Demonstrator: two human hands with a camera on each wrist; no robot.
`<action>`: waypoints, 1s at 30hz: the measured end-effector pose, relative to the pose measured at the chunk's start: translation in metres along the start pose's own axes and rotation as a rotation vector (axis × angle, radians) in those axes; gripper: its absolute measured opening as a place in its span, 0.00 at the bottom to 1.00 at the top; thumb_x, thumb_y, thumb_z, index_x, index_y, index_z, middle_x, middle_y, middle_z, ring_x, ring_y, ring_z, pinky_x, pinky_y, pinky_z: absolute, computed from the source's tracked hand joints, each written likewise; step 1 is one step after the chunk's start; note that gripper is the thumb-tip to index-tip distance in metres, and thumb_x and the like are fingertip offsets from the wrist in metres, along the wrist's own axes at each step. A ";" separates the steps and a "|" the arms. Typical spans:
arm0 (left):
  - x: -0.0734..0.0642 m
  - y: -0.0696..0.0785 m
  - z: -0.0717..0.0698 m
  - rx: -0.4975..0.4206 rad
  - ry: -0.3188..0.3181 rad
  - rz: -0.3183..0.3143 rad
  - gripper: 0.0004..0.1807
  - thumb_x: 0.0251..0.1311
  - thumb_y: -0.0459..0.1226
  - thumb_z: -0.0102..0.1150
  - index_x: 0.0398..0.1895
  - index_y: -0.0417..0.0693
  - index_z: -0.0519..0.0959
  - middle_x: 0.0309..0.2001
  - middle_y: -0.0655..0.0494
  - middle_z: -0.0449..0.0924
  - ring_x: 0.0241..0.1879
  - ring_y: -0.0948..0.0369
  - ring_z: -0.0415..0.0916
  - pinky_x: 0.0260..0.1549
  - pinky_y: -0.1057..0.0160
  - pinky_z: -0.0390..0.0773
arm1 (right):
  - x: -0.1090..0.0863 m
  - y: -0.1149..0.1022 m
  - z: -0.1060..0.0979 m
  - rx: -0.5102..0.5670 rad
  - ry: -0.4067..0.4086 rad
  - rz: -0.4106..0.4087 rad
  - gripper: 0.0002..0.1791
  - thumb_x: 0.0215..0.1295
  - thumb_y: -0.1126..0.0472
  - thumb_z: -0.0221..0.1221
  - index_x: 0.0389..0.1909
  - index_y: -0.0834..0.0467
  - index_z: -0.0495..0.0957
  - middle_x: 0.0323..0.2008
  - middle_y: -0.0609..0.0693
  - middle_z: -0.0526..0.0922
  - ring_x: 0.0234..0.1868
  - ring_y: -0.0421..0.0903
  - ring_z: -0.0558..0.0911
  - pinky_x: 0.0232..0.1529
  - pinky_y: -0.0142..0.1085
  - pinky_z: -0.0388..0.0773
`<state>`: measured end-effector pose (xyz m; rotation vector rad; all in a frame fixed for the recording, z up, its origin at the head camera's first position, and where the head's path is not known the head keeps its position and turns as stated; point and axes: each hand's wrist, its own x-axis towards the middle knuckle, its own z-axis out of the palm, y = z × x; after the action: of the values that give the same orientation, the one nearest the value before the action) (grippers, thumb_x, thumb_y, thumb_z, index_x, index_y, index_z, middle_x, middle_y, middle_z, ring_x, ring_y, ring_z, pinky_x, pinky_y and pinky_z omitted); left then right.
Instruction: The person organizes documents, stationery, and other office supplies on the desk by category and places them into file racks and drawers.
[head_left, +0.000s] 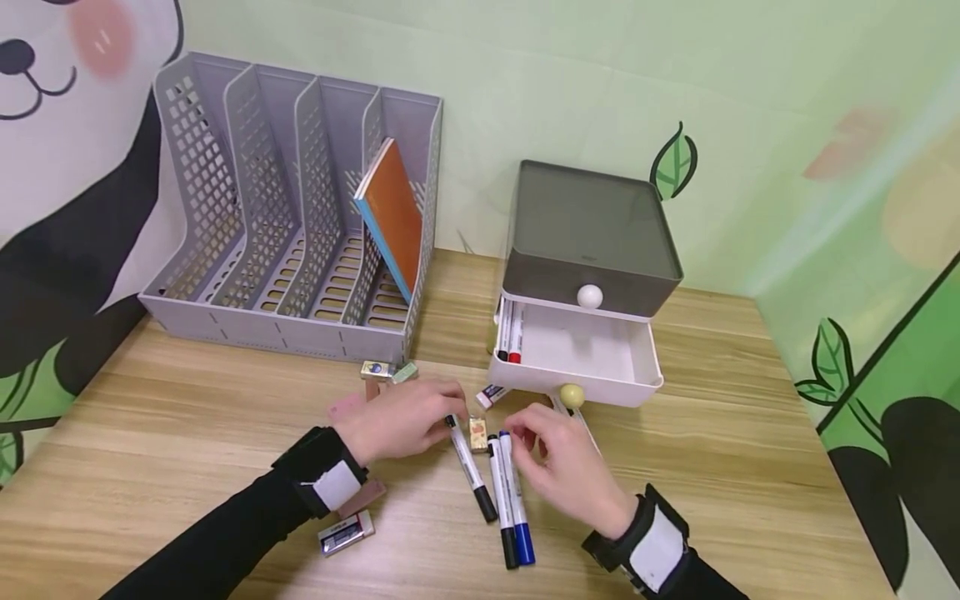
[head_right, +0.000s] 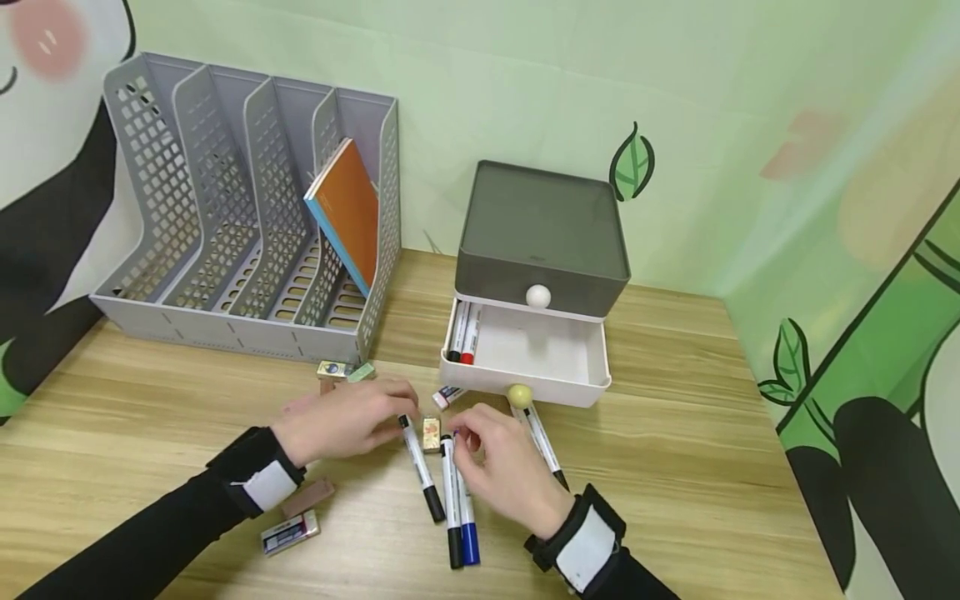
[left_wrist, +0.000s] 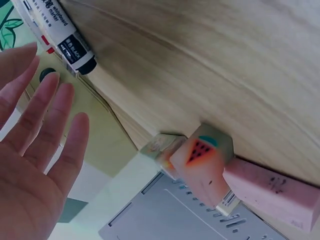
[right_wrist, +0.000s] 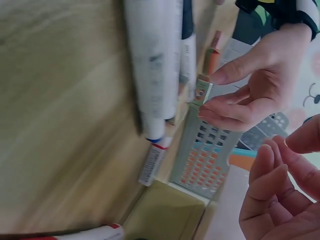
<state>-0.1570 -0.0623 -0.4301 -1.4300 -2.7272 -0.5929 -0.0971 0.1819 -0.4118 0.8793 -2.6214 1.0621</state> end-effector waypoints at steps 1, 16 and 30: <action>0.000 0.000 0.001 -0.002 -0.004 0.003 0.09 0.55 0.33 0.66 0.40 0.48 0.85 0.42 0.57 0.81 0.43 0.61 0.79 0.47 0.63 0.78 | -0.001 0.001 0.001 0.002 -0.014 0.006 0.07 0.61 0.69 0.58 0.37 0.59 0.83 0.30 0.41 0.78 0.29 0.36 0.73 0.25 0.29 0.72; -0.001 -0.004 0.007 0.022 -0.026 0.028 0.05 0.55 0.36 0.68 0.35 0.52 0.87 0.37 0.59 0.81 0.40 0.61 0.79 0.45 0.63 0.78 | -0.007 0.009 0.004 -0.022 -0.069 0.017 0.07 0.62 0.67 0.57 0.38 0.60 0.83 0.33 0.44 0.80 0.30 0.33 0.73 0.26 0.32 0.76; -0.025 -0.002 0.000 -0.017 -0.057 0.003 0.07 0.52 0.36 0.70 0.36 0.51 0.86 0.36 0.61 0.81 0.39 0.64 0.79 0.42 0.68 0.78 | -0.009 0.011 0.006 -0.037 -0.083 0.026 0.07 0.63 0.67 0.57 0.38 0.60 0.83 0.32 0.42 0.80 0.30 0.34 0.74 0.27 0.30 0.74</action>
<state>-0.1441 -0.0828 -0.4355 -1.4772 -2.7689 -0.5856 -0.0961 0.1884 -0.4256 0.9029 -2.7181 1.0012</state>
